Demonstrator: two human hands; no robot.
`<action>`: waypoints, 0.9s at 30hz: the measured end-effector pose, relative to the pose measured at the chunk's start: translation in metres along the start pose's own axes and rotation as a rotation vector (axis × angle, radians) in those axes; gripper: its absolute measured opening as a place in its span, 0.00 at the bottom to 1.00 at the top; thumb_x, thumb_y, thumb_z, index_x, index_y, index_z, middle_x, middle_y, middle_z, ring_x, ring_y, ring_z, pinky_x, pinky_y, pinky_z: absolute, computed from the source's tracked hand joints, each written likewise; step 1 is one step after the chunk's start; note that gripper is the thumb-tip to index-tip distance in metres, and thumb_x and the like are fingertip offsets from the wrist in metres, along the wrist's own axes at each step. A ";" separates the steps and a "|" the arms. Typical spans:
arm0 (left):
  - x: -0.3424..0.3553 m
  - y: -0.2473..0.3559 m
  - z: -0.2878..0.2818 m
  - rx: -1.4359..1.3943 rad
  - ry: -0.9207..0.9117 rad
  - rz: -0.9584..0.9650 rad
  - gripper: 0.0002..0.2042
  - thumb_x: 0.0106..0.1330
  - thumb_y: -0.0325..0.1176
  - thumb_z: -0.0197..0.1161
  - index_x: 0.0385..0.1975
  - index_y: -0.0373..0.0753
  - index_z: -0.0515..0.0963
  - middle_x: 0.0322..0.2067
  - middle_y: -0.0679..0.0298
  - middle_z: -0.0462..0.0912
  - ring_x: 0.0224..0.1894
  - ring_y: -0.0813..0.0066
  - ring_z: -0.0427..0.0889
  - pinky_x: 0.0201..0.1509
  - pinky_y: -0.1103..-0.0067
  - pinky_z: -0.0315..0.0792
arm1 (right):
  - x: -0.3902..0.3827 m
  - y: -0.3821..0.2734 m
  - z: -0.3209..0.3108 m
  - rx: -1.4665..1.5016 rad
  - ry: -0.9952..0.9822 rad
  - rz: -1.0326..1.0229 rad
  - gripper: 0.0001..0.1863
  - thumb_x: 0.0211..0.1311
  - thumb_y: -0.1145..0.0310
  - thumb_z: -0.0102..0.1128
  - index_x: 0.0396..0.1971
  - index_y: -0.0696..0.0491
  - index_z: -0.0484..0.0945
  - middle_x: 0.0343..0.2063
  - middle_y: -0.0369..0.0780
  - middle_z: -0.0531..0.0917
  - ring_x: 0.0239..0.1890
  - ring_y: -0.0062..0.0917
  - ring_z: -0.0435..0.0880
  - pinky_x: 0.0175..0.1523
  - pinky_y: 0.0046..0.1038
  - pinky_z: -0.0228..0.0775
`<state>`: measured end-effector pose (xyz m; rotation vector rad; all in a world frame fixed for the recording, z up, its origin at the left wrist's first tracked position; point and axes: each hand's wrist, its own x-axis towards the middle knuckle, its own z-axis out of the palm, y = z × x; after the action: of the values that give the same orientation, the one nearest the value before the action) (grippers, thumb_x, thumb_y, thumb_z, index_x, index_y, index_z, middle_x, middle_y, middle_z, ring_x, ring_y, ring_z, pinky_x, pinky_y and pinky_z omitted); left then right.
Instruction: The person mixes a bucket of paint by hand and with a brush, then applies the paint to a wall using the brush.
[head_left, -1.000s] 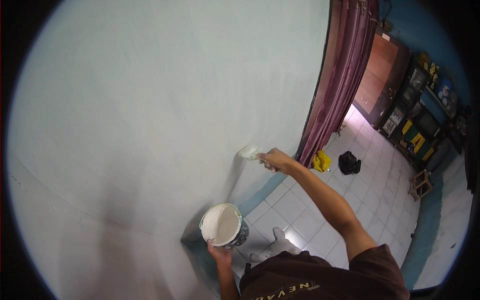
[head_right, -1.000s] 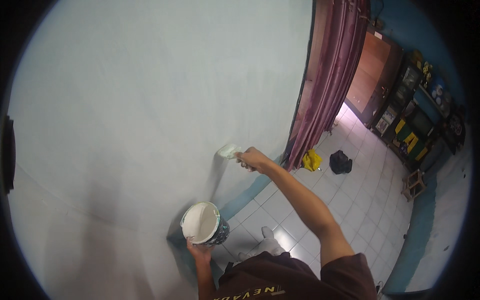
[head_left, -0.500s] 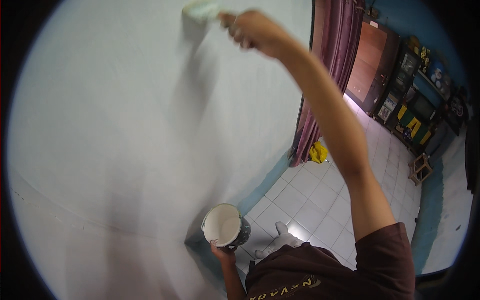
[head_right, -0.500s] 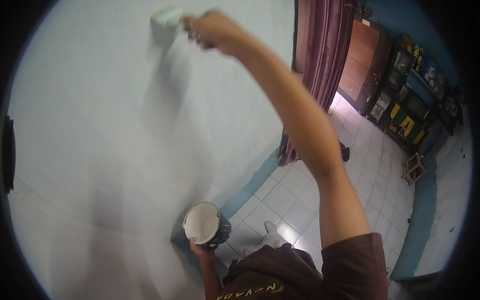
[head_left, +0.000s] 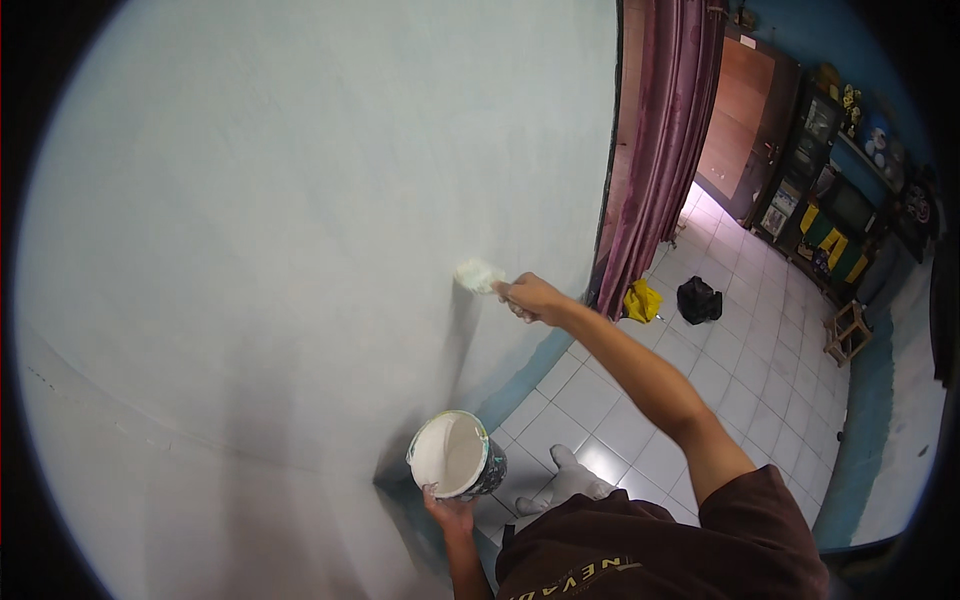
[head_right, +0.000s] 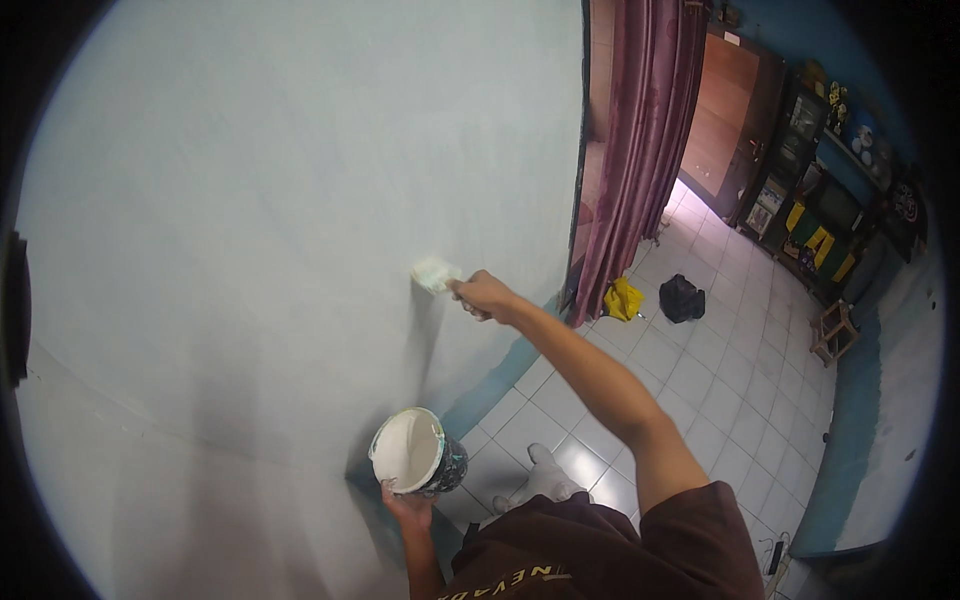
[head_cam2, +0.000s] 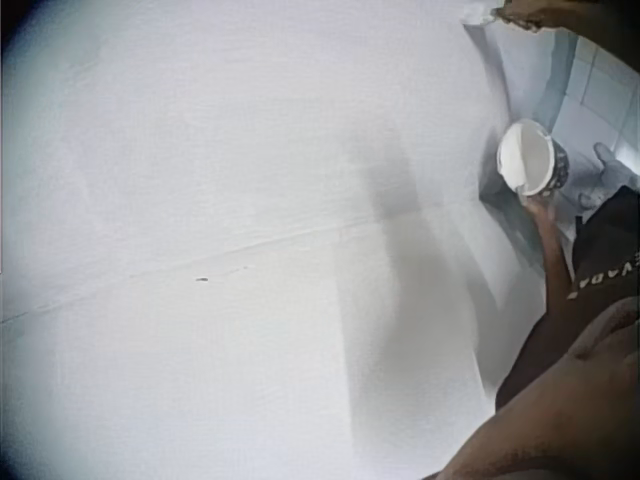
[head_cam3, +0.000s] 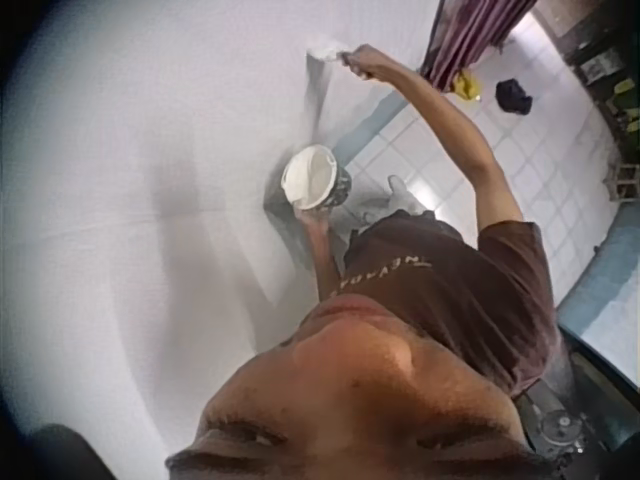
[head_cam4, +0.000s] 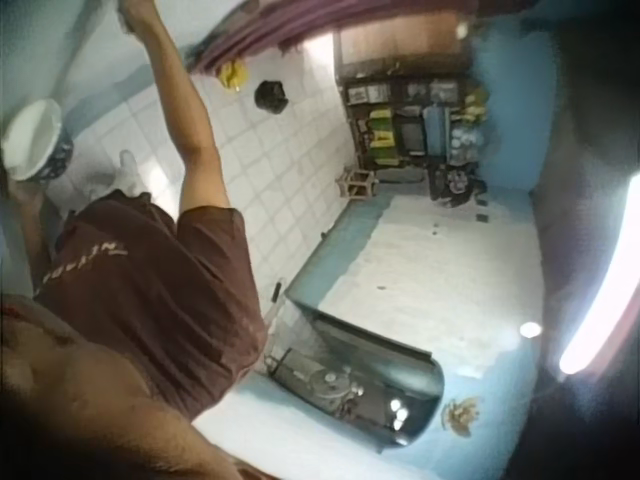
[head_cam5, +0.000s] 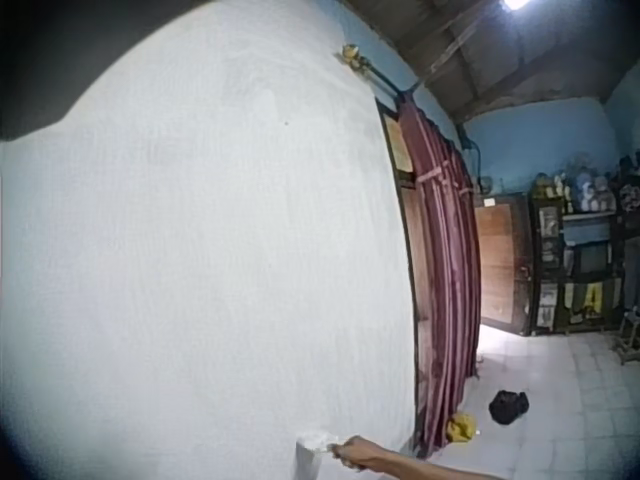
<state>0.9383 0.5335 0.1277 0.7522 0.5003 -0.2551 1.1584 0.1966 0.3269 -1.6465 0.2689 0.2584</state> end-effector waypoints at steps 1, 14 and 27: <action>0.001 0.001 0.000 -0.013 -0.002 -0.005 0.40 0.56 0.55 0.55 0.71 0.52 0.57 0.70 0.58 0.55 0.71 0.48 0.55 0.63 0.38 0.55 | -0.001 -0.004 -0.003 -0.001 -0.003 -0.001 0.23 0.71 0.52 0.55 0.26 0.57 0.75 0.12 0.30 0.67 0.11 0.14 0.61 0.15 0.22 0.55; 0.001 -0.002 -0.002 0.050 0.033 0.074 0.33 0.56 0.56 0.52 0.63 0.49 0.67 0.60 0.58 0.71 0.59 0.54 0.71 0.50 0.48 0.64 | -0.072 -0.377 -0.044 -0.265 -0.154 -0.320 0.09 0.72 0.67 0.49 0.35 0.57 0.74 0.17 0.25 0.67 0.16 0.06 0.61 0.14 0.09 0.50; 0.000 0.005 0.004 0.086 0.062 0.050 0.34 0.54 0.53 0.53 0.64 0.51 0.66 0.61 0.58 0.70 0.59 0.54 0.71 0.51 0.48 0.66 | -0.034 -0.309 0.003 -0.175 0.082 -0.826 0.24 0.73 0.47 0.51 0.34 0.57 0.76 0.21 0.32 0.71 0.22 0.16 0.68 0.23 0.21 0.63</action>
<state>0.9419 0.5339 0.1326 0.8571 0.5312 -0.2085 1.2272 0.2277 0.6280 -1.8032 -0.3894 -0.4216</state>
